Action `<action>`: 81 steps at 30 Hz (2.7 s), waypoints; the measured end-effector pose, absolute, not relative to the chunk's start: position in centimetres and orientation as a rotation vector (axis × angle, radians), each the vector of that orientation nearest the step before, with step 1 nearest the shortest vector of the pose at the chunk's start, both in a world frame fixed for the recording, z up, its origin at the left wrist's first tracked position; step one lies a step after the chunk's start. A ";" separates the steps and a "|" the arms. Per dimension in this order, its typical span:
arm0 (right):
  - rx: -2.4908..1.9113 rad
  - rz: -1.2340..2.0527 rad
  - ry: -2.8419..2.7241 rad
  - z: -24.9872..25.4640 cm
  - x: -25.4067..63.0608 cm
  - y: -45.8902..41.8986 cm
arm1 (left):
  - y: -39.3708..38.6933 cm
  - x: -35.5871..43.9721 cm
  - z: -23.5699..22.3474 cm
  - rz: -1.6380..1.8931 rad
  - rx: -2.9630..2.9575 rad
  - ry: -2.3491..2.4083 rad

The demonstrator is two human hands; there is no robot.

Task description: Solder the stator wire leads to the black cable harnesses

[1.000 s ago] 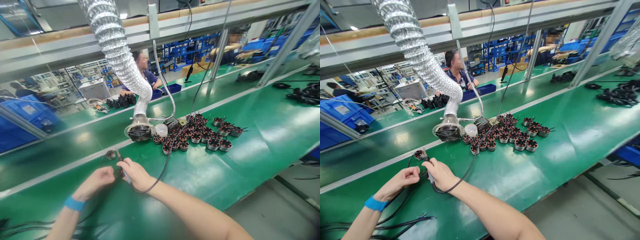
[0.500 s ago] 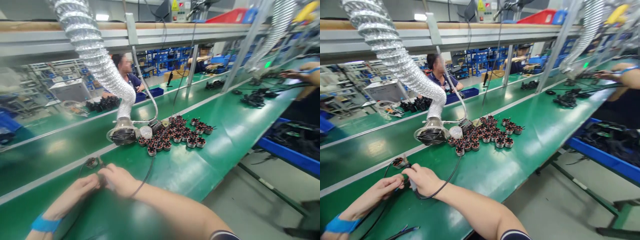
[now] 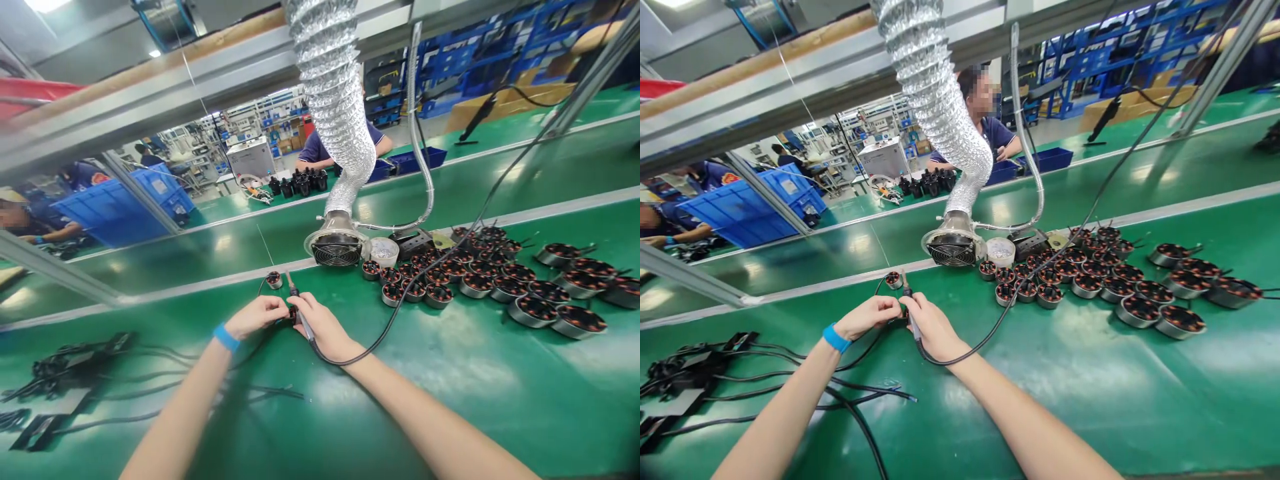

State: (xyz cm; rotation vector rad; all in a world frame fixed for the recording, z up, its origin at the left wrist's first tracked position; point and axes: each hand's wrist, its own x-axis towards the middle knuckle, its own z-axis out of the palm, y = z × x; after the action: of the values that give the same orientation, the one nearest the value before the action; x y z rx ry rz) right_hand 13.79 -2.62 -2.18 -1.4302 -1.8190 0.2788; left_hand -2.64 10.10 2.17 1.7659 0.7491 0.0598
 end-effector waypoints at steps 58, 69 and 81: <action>-1.289 0.282 -1.623 -3.4 13.7 -2.1 | 10.0 -3.1 3.1 0.375 1.839 0.897; -1.363 0.020 -1.612 -3.8 13.8 -2.1 | 14.2 -0.8 3.4 0.559 2.459 1.181; -1.472 -0.177 -1.670 -0.6 13.7 -3.2 | 7.8 -4.8 4.8 0.628 2.428 1.115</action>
State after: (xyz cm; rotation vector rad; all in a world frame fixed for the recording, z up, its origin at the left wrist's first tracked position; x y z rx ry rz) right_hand 13.74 -3.24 -0.57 -1.4718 -1.6698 -0.1775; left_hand -4.75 7.81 4.77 2.4278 1.1148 0.6278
